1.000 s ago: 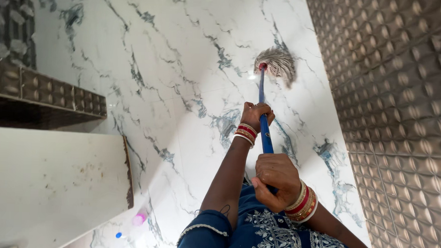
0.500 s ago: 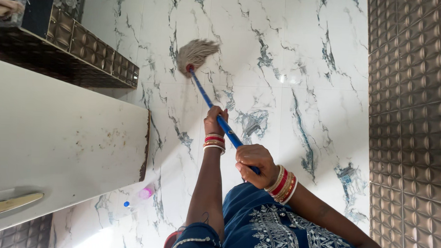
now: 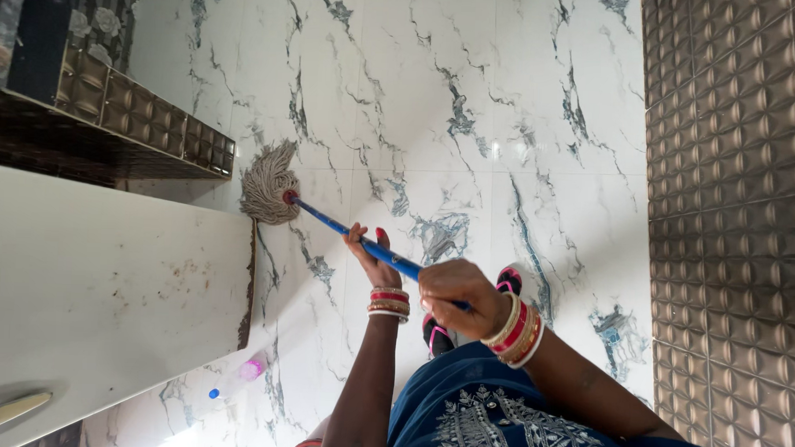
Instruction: The person wrings out a mop head in a bucket of water by hand and then mops the marble floor using a long-handled mop.
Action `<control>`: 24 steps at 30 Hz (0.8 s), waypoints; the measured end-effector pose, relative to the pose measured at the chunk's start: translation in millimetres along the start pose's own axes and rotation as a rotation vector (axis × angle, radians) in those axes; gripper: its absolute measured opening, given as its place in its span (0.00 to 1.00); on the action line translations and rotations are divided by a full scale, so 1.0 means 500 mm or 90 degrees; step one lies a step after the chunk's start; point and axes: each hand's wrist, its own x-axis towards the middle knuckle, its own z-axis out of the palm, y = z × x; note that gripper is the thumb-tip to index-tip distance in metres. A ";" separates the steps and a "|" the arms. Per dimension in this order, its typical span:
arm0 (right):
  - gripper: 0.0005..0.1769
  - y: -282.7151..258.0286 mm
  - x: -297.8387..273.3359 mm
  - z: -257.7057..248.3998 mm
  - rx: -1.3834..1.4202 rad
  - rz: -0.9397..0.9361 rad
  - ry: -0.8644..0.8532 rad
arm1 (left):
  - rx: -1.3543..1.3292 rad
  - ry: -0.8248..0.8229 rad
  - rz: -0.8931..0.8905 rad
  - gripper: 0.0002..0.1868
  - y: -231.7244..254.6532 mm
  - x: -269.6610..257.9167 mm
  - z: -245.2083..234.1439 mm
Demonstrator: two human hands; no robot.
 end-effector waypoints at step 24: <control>0.17 0.028 -0.178 -0.553 -0.469 0.097 0.422 | -0.018 -0.709 0.171 0.25 0.121 -0.004 0.953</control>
